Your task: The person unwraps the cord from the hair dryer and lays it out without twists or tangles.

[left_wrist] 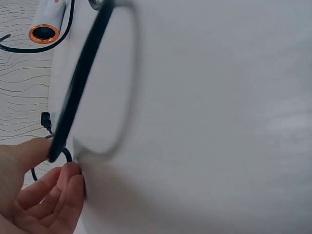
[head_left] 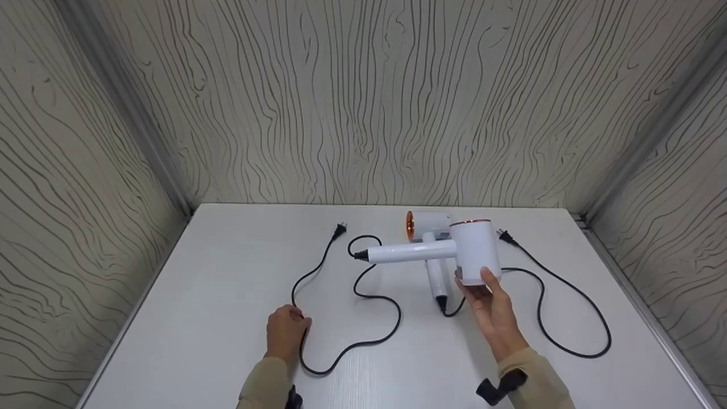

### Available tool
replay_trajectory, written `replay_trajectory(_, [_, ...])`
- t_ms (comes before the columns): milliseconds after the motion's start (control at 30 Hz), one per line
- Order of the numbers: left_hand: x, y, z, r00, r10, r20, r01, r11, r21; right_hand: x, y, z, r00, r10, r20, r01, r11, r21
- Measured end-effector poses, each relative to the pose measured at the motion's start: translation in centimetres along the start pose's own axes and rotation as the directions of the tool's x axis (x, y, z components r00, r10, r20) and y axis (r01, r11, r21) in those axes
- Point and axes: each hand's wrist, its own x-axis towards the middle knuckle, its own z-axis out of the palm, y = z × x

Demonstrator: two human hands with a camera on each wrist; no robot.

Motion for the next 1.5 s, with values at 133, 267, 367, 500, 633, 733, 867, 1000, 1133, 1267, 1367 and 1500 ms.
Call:
replay_trajectory(133, [0.4,0.0,-0.2,0.999,-0.034,-0.03,0.035,0.999,0.012,0.0,0.2,0.0,1.0,0.006,-0.013,-0.006,1.0,0.003])
replay_trajectory(267, [0.9,0.0,-0.4,0.997,-0.069,-0.045,0.07,0.997,0.021,0.0,0.4,0.0,1.0,0.001,-0.021,-0.001,1.0,0.002])
replay_trajectory(367, [1.3,-0.2,-0.7,0.994,-0.091,-0.063,0.092,0.996,0.014,0.0,0.6,-0.1,1.0,-0.003,-0.017,0.003,1.0,-0.003])
replay_trajectory(500, [1.7,-0.6,-1.4,0.988,-0.129,-0.08,0.131,0.991,0.017,0.1,0.8,-0.4,1.0,-0.009,-0.005,0.009,1.0,-0.025])
replay_trajectory(633, [2.0,-1.1,-2.4,0.982,-0.176,-0.073,0.178,0.984,0.021,0.2,1.1,-0.4,1.0,-0.004,-0.003,0.004,0.999,-0.035])
replay_trajectory(733, [2.2,-1.3,-3.2,0.978,-0.203,-0.054,0.204,0.979,0.016,0.2,1.2,-0.4,1.0,0.006,-0.011,-0.006,1.0,-0.023])
replay_trajectory(867, [2.4,-1.6,-4.3,0.972,-0.236,-0.024,0.236,0.972,0.01,0.2,1.2,-0.2,1.0,0.019,-0.019,-0.019,1.0,-0.009])
replay_trajectory(1000, [2.6,-1.9,-5.4,0.966,-0.257,0.016,0.257,0.966,0.009,0.3,1.3,-0.1,0.999,0.029,-0.019,-0.029,0.999,0.014])
replay_trajectory(1133, [2.8,-2.4,-6.3,0.953,-0.301,0.042,0.302,0.953,-0.015,0.4,1.4,-0.1,1.0,0.025,-0.019,-0.025,1.0,0.006])
replay_trajectory(1267, [2.9,-3.4,-6.9,0.932,-0.361,0.032,0.362,0.928,-0.086,0.5,1.8,-0.1,0.999,0.022,-0.029,-0.023,0.999,-0.045])
replay_trajectory(1367, [2.9,-4.1,-7.3,0.924,-0.382,0.004,0.378,0.914,-0.144,0.7,2.1,0.1,0.999,0.022,-0.05,-0.026,0.996,-0.082])
replay_trajectory(1500, [2.7,-4.6,-8.0,0.916,-0.4,-0.025,0.384,0.894,-0.232,1.0,2.5,0.3,0.997,0.03,-0.071,-0.038,0.993,-0.115])
